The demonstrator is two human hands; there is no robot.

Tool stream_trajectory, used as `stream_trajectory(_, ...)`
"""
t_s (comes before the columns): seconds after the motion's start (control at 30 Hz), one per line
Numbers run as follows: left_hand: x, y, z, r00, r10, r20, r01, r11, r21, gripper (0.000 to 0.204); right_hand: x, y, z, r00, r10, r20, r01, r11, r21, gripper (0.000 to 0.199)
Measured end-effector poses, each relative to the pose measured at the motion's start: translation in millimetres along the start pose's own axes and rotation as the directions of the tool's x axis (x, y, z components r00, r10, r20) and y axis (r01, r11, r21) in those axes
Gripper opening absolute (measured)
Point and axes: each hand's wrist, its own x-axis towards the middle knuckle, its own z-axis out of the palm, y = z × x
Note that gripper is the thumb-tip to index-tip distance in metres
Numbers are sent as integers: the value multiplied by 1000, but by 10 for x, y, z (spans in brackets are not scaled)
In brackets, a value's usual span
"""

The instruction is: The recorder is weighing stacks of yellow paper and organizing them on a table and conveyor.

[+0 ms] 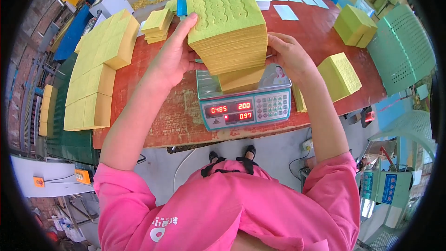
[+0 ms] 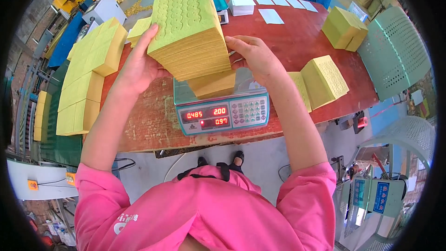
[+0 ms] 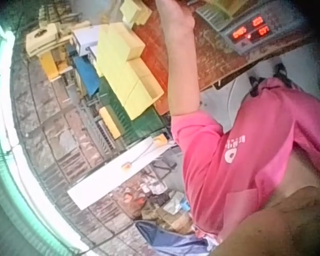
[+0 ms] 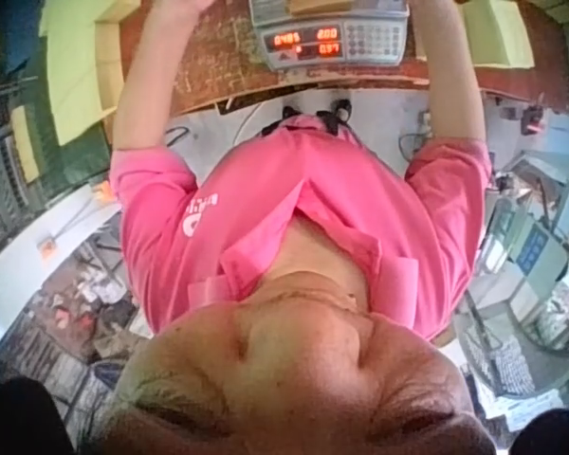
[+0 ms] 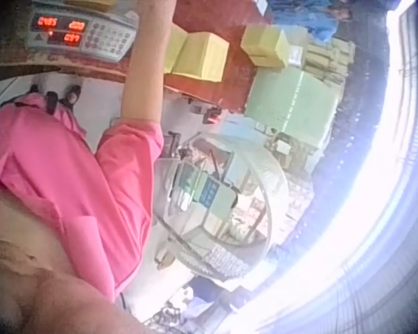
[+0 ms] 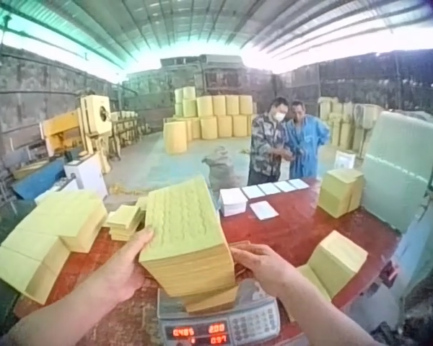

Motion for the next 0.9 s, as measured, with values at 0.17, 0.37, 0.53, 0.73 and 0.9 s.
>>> stream_trajectory(0.17, 121, -67, -4, 993, -107, 38, 103, 990, 91, 81, 73, 143, -131, 999, 43, 7, -43, 998, 43, 38)
stream_trajectory(0.37, 193, -136, -31, 990, -139, 36, 135, 987, 83, 83, 128, 214, -157, 998, 64, -19, -63, 998, 30, 38)
stream_trajectory(0.53, 210, -123, -2, 994, -106, 41, 103, 992, 77, 80, 144, 275, -173, 998, 59, -17, -58, 998, 27, 39)
stream_trajectory(0.73, 210, -142, 28, 996, -64, 58, 58, 993, 98, 76, 129, 335, -192, 999, 36, -20, -35, 998, 59, 39)
stream_trajectory(0.9, 204, -146, 36, 996, -68, 50, 62, 991, 116, 76, 91, 343, -155, 998, 25, -54, -21, 997, 70, 39)
